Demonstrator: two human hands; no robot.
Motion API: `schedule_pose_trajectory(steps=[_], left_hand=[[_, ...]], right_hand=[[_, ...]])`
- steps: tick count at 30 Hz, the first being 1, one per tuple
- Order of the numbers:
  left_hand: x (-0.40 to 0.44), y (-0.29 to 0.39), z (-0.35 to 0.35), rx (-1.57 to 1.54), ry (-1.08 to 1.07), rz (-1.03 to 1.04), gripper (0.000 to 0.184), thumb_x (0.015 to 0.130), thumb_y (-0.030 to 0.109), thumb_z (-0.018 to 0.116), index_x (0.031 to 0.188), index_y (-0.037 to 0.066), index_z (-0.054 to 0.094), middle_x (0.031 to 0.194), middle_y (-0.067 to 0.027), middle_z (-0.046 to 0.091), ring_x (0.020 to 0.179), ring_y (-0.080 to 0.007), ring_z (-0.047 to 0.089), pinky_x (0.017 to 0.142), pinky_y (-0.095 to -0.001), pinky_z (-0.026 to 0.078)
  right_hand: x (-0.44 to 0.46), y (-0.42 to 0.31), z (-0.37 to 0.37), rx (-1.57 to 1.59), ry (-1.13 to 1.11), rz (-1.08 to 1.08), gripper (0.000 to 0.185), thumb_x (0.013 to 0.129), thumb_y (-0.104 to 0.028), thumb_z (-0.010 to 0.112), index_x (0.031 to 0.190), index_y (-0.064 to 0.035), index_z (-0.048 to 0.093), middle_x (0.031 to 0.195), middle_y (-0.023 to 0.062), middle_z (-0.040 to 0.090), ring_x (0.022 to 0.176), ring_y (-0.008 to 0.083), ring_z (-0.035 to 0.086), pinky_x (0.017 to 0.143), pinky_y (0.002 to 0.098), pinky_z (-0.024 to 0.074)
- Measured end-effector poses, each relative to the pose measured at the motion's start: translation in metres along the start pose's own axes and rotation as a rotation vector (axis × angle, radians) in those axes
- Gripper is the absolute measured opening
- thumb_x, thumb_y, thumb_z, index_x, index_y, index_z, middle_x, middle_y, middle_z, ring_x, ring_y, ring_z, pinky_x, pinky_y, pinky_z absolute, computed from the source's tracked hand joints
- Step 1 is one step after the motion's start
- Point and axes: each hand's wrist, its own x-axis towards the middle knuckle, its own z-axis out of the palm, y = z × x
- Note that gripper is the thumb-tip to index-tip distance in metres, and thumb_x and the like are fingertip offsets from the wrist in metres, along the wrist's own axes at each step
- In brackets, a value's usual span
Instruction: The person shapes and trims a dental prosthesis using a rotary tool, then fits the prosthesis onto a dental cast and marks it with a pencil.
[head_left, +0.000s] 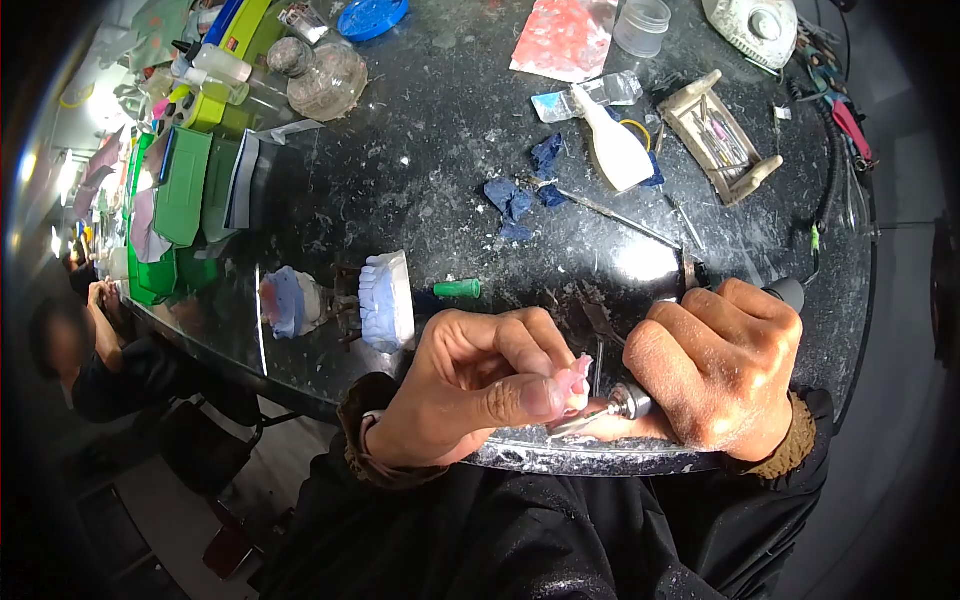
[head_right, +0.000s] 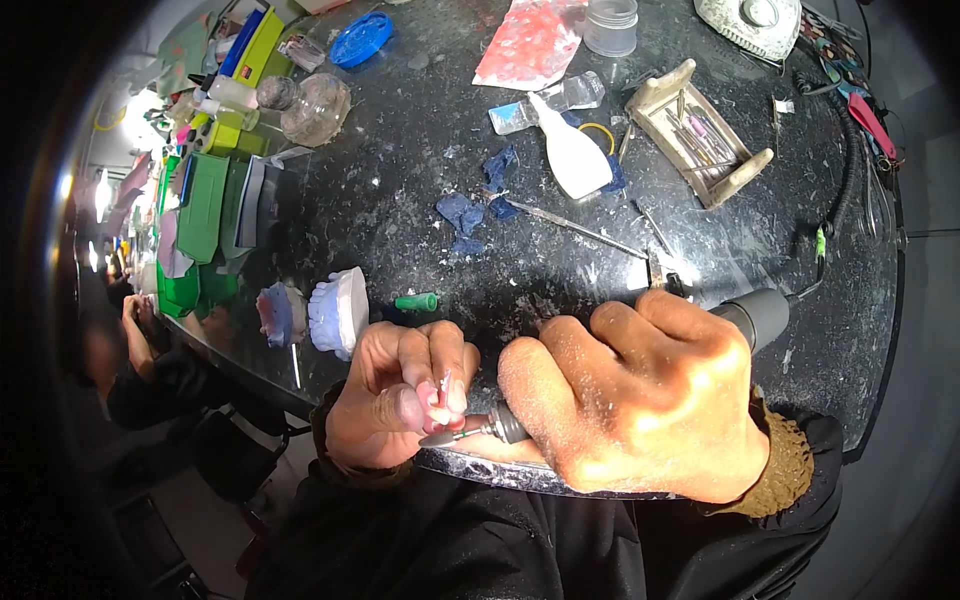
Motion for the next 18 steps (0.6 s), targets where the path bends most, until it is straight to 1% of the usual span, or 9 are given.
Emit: schedule_pose_trajectory(steps=[3, 7, 9, 12, 14, 16, 18], left_hand=[[-0.0004, -0.0013, -0.0015, 0.028, -0.007, 0.026, 0.007, 0.078, -0.002, 0.067, 0.081, -0.002, 0.061, 0.092, -0.0140, 0.059, 0.084, -0.0165, 0.060, 0.078, -0.0298, 0.050], [0.0005, -0.0031, -0.0023, 0.050, -0.013, 0.062, 0.010, 0.078, 0.001, 0.069, 0.082, -0.002, 0.061, 0.091, -0.0133, 0.059, 0.084, -0.0164, 0.060, 0.079, -0.0304, 0.049], [0.0005, -0.0030, -0.0031, 0.064, -0.022, 0.056, 0.011, 0.077, 0.002, 0.070, 0.082, -0.002, 0.061, 0.090, -0.0129, 0.059, 0.084, -0.0164, 0.059, 0.079, -0.0304, 0.048], [0.0002, -0.0023, -0.0026, 0.071, -0.024, 0.034, 0.012, 0.077, 0.004, 0.071, 0.082, -0.002, 0.062, 0.089, -0.0125, 0.059, 0.083, -0.0163, 0.059, 0.078, -0.0301, 0.048], [0.0003, -0.0018, -0.0017, 0.066, -0.023, 0.024, 0.012, 0.077, 0.004, 0.071, 0.081, -0.002, 0.062, 0.089, -0.0124, 0.059, 0.083, -0.0163, 0.059, 0.078, -0.0300, 0.048], [0.0004, -0.0020, -0.0010, 0.056, -0.022, 0.023, 0.011, 0.076, 0.003, 0.071, 0.081, -0.002, 0.062, 0.089, -0.0123, 0.059, 0.083, -0.0163, 0.059, 0.078, -0.0299, 0.049], [0.0004, -0.0017, -0.0005, 0.042, -0.029, 0.026, 0.011, 0.076, 0.002, 0.071, 0.081, -0.002, 0.062, 0.089, -0.0124, 0.059, 0.083, -0.0161, 0.059, 0.078, -0.0296, 0.049]], right_hand=[[-0.0047, 0.0039, 0.0021, -0.024, -0.017, -0.057, 0.034, 0.059, -0.040, 0.066, 0.060, -0.0137, 0.045, 0.054, -0.0036, 0.035, 0.044, 0.0089, 0.041, 0.040, 0.0245, 0.0270], [-0.0007, 0.0009, 0.0034, -0.018, 0.030, 0.001, 0.029, 0.057, -0.036, 0.063, 0.060, -0.0137, 0.045, 0.054, -0.0037, 0.035, 0.044, 0.0091, 0.042, 0.040, 0.0242, 0.0271], [-0.0023, 0.0017, 0.0046, -0.020, 0.029, -0.014, 0.028, 0.057, -0.035, 0.062, 0.060, -0.0136, 0.045, 0.054, -0.0036, 0.036, 0.044, 0.0092, 0.041, 0.040, 0.0241, 0.0272], [-0.0046, 0.0052, 0.0029, 0.011, -0.029, -0.062, 0.029, 0.057, -0.036, 0.062, 0.060, -0.0134, 0.045, 0.054, -0.0034, 0.036, 0.044, 0.0093, 0.041, 0.040, 0.0241, 0.0273], [-0.0019, 0.0035, 0.0063, 0.031, 0.038, -0.033, 0.028, 0.057, -0.036, 0.062, 0.060, -0.0133, 0.045, 0.054, -0.0032, 0.037, 0.044, 0.0095, 0.041, 0.040, 0.0242, 0.0274], [-0.0014, 0.0029, 0.0075, 0.047, 0.057, -0.025, 0.028, 0.057, -0.036, 0.061, 0.060, -0.0132, 0.045, 0.054, -0.0031, 0.037, 0.044, 0.0097, 0.041, 0.040, 0.0244, 0.0275], [-0.0028, 0.0042, 0.0068, 0.056, 0.029, -0.040, 0.027, 0.057, -0.036, 0.061, 0.060, -0.0132, 0.045, 0.054, -0.0031, 0.037, 0.044, 0.0098, 0.041, 0.040, 0.0245, 0.0276]])
